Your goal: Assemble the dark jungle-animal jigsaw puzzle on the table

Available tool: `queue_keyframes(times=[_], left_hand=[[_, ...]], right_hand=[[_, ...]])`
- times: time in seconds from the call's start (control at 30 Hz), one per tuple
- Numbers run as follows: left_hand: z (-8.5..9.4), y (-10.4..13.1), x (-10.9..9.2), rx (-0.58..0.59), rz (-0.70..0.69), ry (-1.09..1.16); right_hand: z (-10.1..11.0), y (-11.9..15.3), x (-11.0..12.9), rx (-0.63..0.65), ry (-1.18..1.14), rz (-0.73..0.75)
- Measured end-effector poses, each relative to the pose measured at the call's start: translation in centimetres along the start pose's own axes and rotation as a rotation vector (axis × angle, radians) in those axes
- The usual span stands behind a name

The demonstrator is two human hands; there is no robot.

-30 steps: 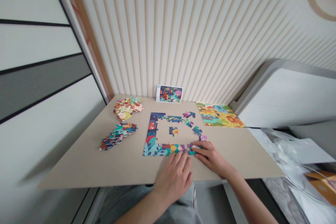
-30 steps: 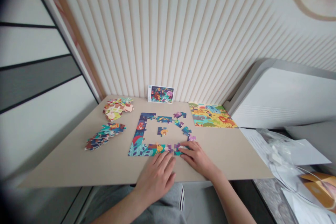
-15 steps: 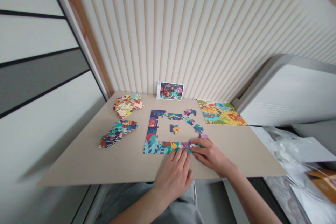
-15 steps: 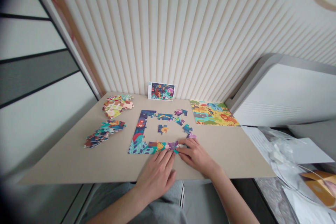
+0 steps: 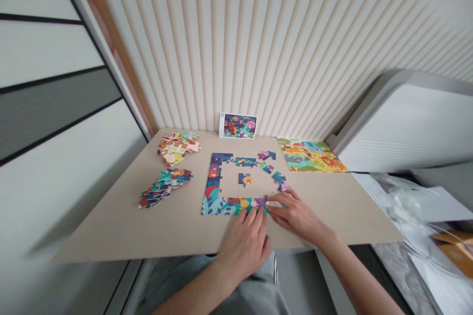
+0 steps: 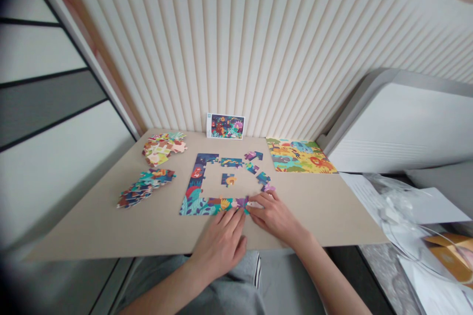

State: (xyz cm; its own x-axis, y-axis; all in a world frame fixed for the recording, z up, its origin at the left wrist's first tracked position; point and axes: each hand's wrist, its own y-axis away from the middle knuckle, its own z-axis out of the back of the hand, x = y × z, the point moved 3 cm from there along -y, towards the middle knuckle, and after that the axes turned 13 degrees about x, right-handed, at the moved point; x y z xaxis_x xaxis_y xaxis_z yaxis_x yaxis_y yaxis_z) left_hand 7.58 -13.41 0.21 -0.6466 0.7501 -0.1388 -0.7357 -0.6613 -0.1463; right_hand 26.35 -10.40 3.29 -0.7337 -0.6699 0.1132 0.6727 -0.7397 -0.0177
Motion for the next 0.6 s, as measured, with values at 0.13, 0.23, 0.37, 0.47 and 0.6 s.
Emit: queue_keyframes(times=[0.13, 0.23, 0.37, 0.47, 0.6], left_hand=[[0.2, -0.1, 0.0, 0.006, -0.004, 0.003], [0.3, -0.1, -0.1, 0.011, 0.000, 0.007], [0.1, 0.1, 0.0, -0.006, 0.020, 0.013], [-0.1, 0.1, 0.1, -0.005, 0.014, 0.003], [-0.2, 0.0, 0.1, 0.007, 0.016, 0.002]], right_hand=[[0.0, 0.2, 0.2, -0.001, -0.023, 0.022], [-0.4, 1.3, 0.0, -0.018, -0.103, 0.026], [-1.1, 4.2, -2.2, -0.207, -0.159, -0.161], [-1.4, 6.3, -4.5, -0.364, -0.210, -0.355], [-1.6, 6.3, -5.7, -0.266, -0.234, -0.323]])
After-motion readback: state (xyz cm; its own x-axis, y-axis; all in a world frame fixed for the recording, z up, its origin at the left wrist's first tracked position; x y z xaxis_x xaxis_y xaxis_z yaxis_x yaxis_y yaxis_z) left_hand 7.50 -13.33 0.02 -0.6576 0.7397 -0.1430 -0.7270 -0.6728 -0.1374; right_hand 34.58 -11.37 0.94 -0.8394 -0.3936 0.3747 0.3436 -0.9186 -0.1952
